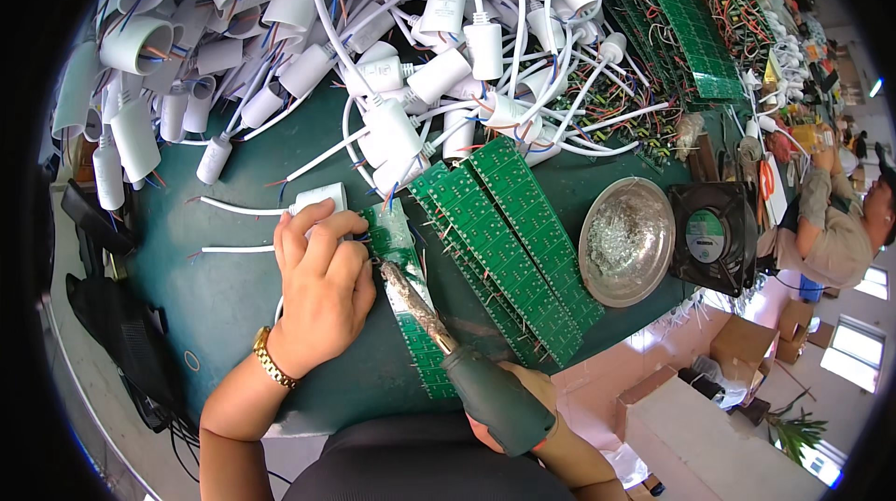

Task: The person solders wires onto circuit boards using a soldering iron and solder wire.

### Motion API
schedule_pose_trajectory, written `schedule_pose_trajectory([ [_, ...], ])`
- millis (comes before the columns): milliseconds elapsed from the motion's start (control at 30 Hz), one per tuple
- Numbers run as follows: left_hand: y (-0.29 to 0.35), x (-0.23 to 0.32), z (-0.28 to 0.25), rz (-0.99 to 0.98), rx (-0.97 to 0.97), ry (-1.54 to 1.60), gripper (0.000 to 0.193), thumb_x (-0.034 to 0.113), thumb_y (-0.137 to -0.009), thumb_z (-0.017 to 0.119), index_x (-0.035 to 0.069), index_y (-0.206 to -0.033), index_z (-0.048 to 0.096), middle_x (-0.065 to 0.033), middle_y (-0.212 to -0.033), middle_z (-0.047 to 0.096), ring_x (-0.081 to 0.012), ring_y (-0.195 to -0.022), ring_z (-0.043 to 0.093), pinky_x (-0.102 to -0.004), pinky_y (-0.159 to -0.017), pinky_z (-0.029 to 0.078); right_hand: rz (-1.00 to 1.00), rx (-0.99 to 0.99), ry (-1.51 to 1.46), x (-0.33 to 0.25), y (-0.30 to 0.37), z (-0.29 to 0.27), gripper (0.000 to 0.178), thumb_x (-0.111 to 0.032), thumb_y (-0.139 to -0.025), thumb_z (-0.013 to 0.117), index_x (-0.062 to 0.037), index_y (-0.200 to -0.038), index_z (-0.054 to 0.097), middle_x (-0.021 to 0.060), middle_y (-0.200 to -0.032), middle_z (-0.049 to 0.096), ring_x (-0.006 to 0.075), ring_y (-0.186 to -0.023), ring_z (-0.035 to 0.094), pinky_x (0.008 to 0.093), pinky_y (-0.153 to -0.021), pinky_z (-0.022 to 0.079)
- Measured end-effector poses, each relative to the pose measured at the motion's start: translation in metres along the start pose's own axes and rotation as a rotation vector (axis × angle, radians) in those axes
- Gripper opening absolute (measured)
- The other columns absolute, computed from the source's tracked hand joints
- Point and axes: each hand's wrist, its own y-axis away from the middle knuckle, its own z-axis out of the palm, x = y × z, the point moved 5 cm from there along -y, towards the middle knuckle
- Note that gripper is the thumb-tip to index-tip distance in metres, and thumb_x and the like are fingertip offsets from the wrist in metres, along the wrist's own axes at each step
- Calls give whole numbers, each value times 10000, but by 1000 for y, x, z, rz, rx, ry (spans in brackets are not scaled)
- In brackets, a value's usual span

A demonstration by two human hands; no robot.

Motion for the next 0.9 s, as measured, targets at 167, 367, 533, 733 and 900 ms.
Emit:
schedule_pose_trajectory([
  [167,0,0,0,-1,7,-8,151,68,-676,653,68,-793,557,-54,-1134,572,-325,-1171,484,-606,-1012,279,-55,-39,-41,-7,0,-6,173,-161,-831,622,-5,-899,594,88,-776,600,187,-686,617,294,-618,503],
  [367,-1,0,0,27,-35,-17,203,8,-690,675,54,-852,561,-90,-1154,571,-367,-1185,470,-634,-981,315,-33,-60,-98,-2,7,-1,233,-145,-835,603,19,-997,567,127,-823,610,217,-705,625,333,-648,523],
  [533,2,-1,-1,33,-29,-33,199,22,-689,679,60,-847,564,-82,-1149,577,-354,-1180,473,-621,-983,312,-240,10,-193,-24,-12,-14,300,-143,-858,593,39,-1086,524,140,-828,618,225,-680,635,361,-648,535],
  [733,-2,-9,-17,85,-4,110,311,65,-747,663,40,-1026,528,-154,-1212,544,-393,-1196,459,-577,-1005,311,-172,117,-286,-7,7,-7,397,-255,-923,583,35,-1164,459,137,-865,617,202,-702,653,336,-644,543],
  [900,-11,-99,-59,-416,252,-234,465,102,-822,655,-7,-1228,455,-217,-1210,528,-400,-1114,492,-531,-954,368,-130,215,-545,-6,16,-3,445,-233,-887,626,-30,-1265,506,169,-1012,617,194,-737,629,330,-630,537],
])
